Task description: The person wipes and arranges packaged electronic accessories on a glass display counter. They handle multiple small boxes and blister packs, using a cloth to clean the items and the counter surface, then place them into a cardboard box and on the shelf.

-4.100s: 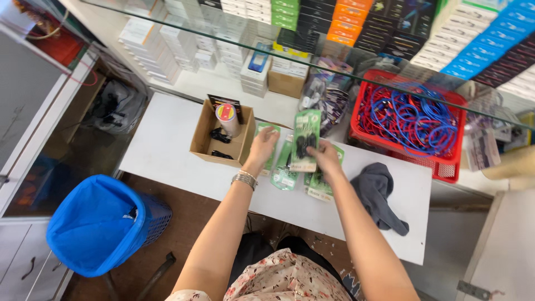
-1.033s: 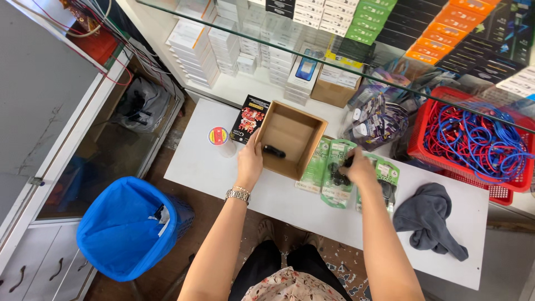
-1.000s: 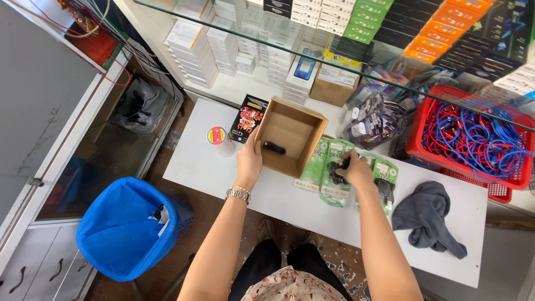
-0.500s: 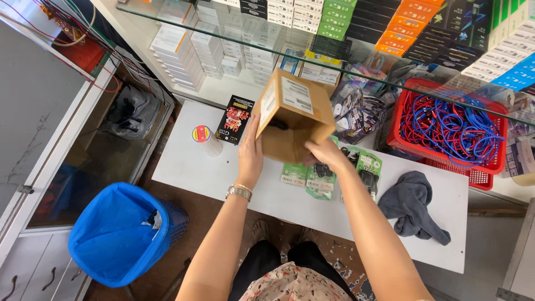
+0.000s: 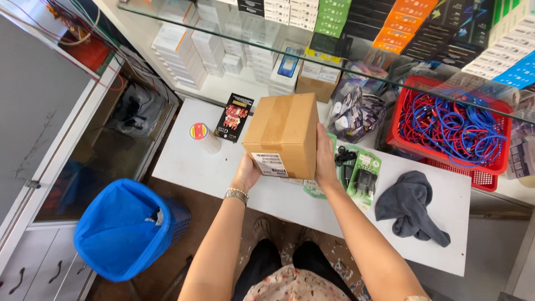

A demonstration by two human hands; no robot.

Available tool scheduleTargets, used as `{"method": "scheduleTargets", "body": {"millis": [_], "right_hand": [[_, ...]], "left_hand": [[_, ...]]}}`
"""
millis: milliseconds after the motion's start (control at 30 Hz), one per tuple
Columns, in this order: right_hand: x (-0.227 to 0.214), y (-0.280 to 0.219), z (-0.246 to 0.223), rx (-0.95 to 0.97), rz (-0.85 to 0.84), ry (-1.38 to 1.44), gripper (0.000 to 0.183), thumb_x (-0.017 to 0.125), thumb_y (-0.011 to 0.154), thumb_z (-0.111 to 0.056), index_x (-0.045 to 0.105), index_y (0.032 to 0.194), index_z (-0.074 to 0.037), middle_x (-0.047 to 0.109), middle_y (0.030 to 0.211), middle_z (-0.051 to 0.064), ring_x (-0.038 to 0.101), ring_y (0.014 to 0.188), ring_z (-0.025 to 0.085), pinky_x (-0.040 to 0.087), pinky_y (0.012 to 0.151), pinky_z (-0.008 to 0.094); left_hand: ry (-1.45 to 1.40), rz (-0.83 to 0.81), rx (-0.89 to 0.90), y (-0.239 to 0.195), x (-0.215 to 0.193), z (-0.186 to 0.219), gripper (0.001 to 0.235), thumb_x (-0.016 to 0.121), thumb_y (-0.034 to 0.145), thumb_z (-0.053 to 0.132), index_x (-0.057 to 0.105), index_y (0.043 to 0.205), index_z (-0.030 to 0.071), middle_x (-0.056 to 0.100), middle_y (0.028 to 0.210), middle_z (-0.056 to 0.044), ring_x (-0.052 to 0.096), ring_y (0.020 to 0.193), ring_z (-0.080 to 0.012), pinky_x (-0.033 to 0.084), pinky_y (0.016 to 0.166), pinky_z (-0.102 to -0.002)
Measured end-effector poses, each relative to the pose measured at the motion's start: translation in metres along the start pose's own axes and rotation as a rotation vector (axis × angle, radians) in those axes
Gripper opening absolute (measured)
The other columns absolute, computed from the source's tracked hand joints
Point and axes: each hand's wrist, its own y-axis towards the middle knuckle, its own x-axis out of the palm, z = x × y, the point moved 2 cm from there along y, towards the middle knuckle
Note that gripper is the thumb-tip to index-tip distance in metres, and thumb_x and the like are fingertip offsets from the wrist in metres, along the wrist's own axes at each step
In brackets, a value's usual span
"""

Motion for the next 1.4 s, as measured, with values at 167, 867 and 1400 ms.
{"method": "scheduleTargets", "body": {"millis": [167,867,1400], "right_hand": [[-0.014,0.020,0.015,0.251,-0.016,0.089,0.082,0.071,0.089,-0.014,0.027,0.158,-0.006,0.049,0.141,0.028,0.047,0.132,0.046,0.040,0.110,0.050],[0.093,0.060,-0.001,1.019,-0.717,0.655,0.069,0.056,0.101,-0.040,0.055,0.123,0.026,0.073,0.096,0.035,0.076,0.070,0.040,0.063,0.063,0.046],[-0.026,-0.011,0.176,0.393,-0.055,-0.276,0.025,0.069,0.093,-0.030,0.076,0.093,-0.006,0.077,0.086,0.014,0.072,0.078,0.029,0.056,0.071,0.041]], "left_hand": [[0.045,-0.033,0.070,0.037,-0.014,-0.015,0.076,0.027,0.104,0.065,0.039,0.156,0.011,0.047,0.158,-0.011,0.043,0.146,-0.0293,0.037,0.119,-0.046],[0.304,0.511,0.299,-0.023,-0.051,0.032,0.079,0.037,0.098,0.062,0.035,0.155,0.008,0.037,0.159,-0.010,0.041,0.140,-0.0311,0.044,0.108,-0.053],[1.293,0.285,1.100,-0.055,0.137,0.025,0.029,0.062,0.098,0.006,0.065,0.126,0.007,0.052,0.145,-0.015,0.040,0.143,-0.0358,0.041,0.115,-0.046]]}}
